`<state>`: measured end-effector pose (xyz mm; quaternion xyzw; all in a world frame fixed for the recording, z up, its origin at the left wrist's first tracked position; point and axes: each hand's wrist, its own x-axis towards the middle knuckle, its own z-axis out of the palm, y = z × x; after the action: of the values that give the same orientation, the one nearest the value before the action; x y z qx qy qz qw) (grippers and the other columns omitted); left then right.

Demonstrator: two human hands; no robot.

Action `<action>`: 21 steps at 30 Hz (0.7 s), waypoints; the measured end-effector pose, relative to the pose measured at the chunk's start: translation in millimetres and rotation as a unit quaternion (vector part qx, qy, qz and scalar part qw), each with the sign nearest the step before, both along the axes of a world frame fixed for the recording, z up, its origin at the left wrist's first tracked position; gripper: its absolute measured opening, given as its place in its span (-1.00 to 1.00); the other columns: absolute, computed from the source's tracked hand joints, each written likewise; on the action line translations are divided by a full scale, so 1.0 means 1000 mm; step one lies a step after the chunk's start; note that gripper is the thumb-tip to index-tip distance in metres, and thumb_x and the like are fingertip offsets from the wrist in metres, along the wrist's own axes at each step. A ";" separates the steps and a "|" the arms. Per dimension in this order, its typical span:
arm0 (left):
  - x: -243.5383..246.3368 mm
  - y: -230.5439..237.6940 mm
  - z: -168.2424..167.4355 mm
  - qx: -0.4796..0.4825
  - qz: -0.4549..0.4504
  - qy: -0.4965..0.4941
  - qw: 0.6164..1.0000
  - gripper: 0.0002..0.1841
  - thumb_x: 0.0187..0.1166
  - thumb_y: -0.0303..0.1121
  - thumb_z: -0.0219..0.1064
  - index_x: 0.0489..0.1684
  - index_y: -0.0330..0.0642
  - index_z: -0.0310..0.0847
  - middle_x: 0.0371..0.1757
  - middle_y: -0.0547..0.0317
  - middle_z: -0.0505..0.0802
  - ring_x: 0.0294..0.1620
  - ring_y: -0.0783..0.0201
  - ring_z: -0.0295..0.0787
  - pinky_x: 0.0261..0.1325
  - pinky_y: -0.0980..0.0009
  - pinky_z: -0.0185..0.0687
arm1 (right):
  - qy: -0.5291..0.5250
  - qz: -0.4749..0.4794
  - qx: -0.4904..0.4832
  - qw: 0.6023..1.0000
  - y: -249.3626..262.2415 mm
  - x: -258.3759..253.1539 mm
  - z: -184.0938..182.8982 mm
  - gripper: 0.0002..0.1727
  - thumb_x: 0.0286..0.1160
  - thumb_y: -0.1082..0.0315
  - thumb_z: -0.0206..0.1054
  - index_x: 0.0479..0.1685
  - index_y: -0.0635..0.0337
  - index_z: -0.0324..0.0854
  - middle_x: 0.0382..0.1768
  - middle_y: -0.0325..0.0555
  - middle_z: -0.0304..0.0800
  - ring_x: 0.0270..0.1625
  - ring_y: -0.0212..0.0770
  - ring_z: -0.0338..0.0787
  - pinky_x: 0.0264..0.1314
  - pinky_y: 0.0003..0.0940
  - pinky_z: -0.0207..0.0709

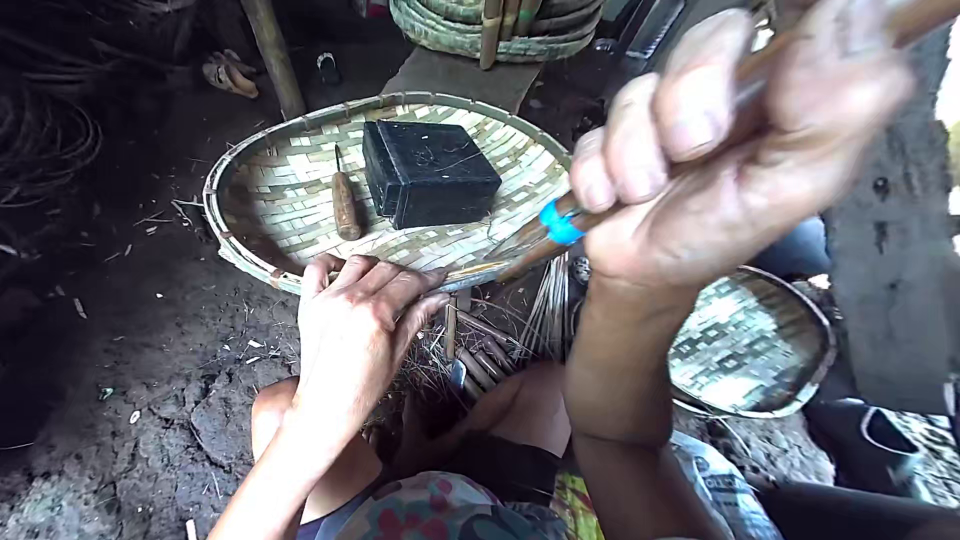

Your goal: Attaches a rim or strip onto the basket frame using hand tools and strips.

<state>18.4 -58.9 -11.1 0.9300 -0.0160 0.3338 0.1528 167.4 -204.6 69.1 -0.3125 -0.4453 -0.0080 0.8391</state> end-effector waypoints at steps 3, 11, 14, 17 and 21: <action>0.001 -0.002 -0.001 -0.009 0.011 -0.006 1.000 -0.72 0.65 -0.06 0.35 -0.04 0.05 0.95 -0.17 0.25 0.96 -0.14 0.20 0.79 0.13 0.07 0.33 | 0.026 0.006 -0.019 0.999 0.011 -0.002 -0.011 -0.79 0.66 0.48 -0.03 -0.38 0.05 0.35 -0.79 -0.36 0.48 -0.77 -0.40 0.58 -0.68 -0.48 0.62; 0.007 -0.006 -0.011 -0.015 0.037 -0.068 0.997 -0.71 0.56 -0.01 0.43 -0.18 0.02 0.95 -0.40 0.26 0.87 -0.40 0.23 0.53 -0.01 0.15 0.17 | -0.029 -0.043 -0.071 0.996 0.019 0.004 -0.014 -0.81 0.61 0.55 0.13 -0.30 0.04 0.35 -0.77 -0.43 0.51 -0.79 -0.47 0.57 -0.76 -0.55 0.58; 0.008 -0.008 -0.015 -0.024 0.041 -0.086 0.995 -0.73 0.57 -0.03 0.42 -0.19 0.03 0.96 -0.46 0.27 0.82 -0.41 0.24 0.49 0.01 0.16 0.14 | -0.043 -0.064 -0.064 0.995 0.022 0.003 -0.018 -0.81 0.55 0.56 0.14 -0.26 0.01 0.34 -0.84 -0.48 0.45 -0.83 -0.51 0.54 -0.83 -0.59 0.51; 0.011 -0.012 -0.020 -0.028 0.050 -0.110 0.992 -0.75 0.58 -0.07 0.43 -0.25 0.02 0.95 -0.47 0.25 0.82 -0.41 0.24 0.51 0.03 0.17 0.15 | -0.007 -0.063 -0.019 0.998 0.029 -0.001 -0.022 -0.77 0.51 0.61 0.14 -0.31 0.03 0.29 -0.89 -0.44 0.35 -0.88 -0.50 0.46 -0.87 -0.61 0.43; 0.012 -0.016 -0.024 -0.029 0.057 -0.118 0.991 -0.79 0.54 -0.11 0.48 -0.31 0.02 0.95 -0.49 0.26 0.79 -0.43 0.26 0.48 0.01 0.17 0.14 | 0.087 -0.078 -0.040 0.992 0.042 0.000 -0.026 -0.80 0.67 0.59 -0.10 -0.24 0.05 0.24 -0.88 -0.45 0.21 -0.91 -0.54 0.33 -0.88 -0.66 0.33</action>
<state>30.1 -74.7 -35.5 0.8784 0.0289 0.4501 0.1579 167.9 -162.6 43.1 -0.3795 -0.3443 -0.0282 0.8583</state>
